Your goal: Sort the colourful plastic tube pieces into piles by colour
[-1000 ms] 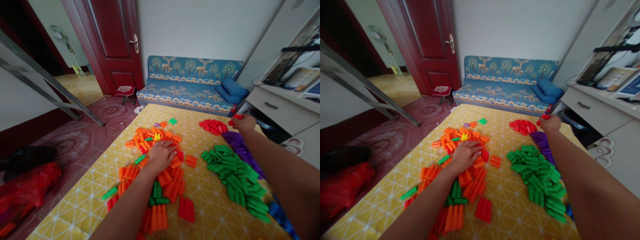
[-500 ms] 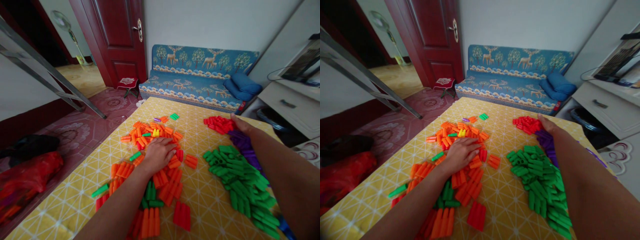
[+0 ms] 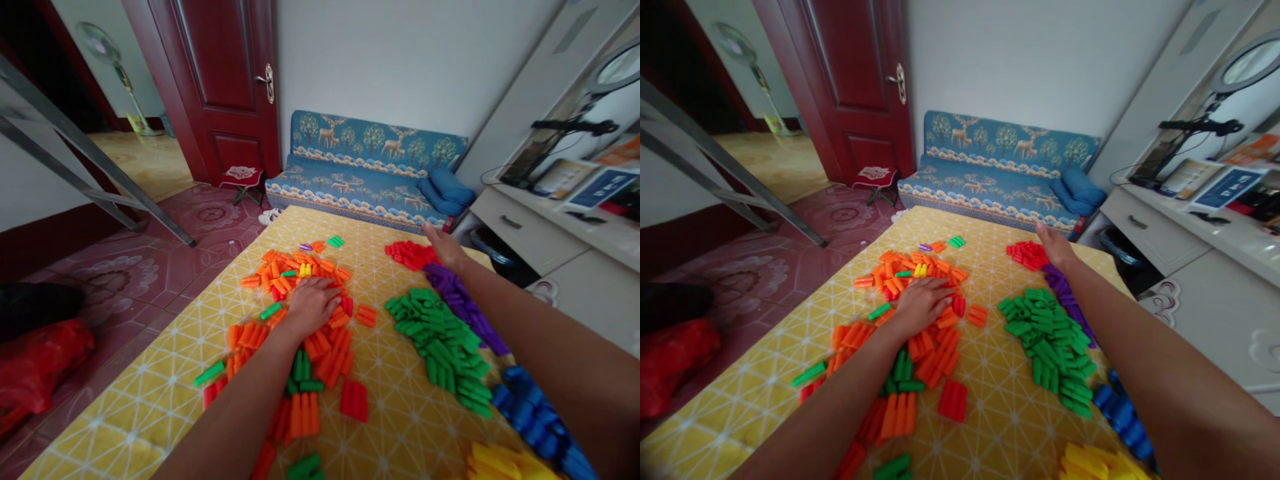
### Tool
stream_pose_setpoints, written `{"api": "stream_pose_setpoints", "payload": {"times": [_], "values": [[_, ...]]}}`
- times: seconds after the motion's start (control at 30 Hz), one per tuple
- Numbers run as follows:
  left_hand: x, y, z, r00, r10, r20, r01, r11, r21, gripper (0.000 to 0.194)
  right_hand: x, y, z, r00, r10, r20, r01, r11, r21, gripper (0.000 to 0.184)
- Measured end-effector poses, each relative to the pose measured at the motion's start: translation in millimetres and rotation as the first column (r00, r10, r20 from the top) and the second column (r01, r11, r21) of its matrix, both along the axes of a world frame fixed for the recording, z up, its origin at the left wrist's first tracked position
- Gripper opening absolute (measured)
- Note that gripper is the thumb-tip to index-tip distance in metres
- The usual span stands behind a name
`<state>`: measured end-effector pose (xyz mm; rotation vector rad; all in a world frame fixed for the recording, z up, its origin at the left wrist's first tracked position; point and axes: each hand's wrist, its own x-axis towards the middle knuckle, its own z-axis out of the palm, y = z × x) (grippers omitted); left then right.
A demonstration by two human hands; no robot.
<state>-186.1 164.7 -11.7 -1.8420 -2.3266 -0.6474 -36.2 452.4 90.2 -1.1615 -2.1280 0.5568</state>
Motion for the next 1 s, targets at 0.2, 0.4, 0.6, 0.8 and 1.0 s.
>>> {"api": "stream_pose_setpoints", "payload": {"times": [0.2, 0.4, 0.6, 0.8, 1.0], "values": [[-0.6, 0.0, 0.7, 1.0, -0.002, 0.011, 0.002, 1.0, -0.003, 0.032, -21.2, -124.3, 10.0, 0.853, 0.173, -0.492, -0.322, 0.917, -0.236, 0.041], [-1.6, -0.5, -1.7, 1.0, -0.008, 0.021, 0.008, 1.0, 0.021, 0.031, 5.4, -218.3, -69.6, 0.919, 0.218, -0.33, -0.211, 0.976, 0.056, 0.028], [-0.9, -1.8, 1.3, 0.998, -0.007, 0.061, 0.004, 0.999, 0.039, 0.025, 14.7, -214.1, -107.2, 0.988, 0.149, -0.034, -0.137, 0.962, 0.236, 0.041], [0.1, -4.0, 8.0, 0.987, 0.012, 0.163, -0.018, 0.999, 0.037, 0.033, 15.5, -224.5, -90.6, 0.987, 0.105, 0.122, -0.113, 0.992, 0.062, 0.034], [1.3, -2.9, 9.1, 0.986, 0.001, 0.167, -0.007, 0.999, 0.035, 0.033, 6.6, -227.0, -98.3, 0.86, 0.32, 0.398, -0.36, 0.932, 0.029, 0.054]]}}
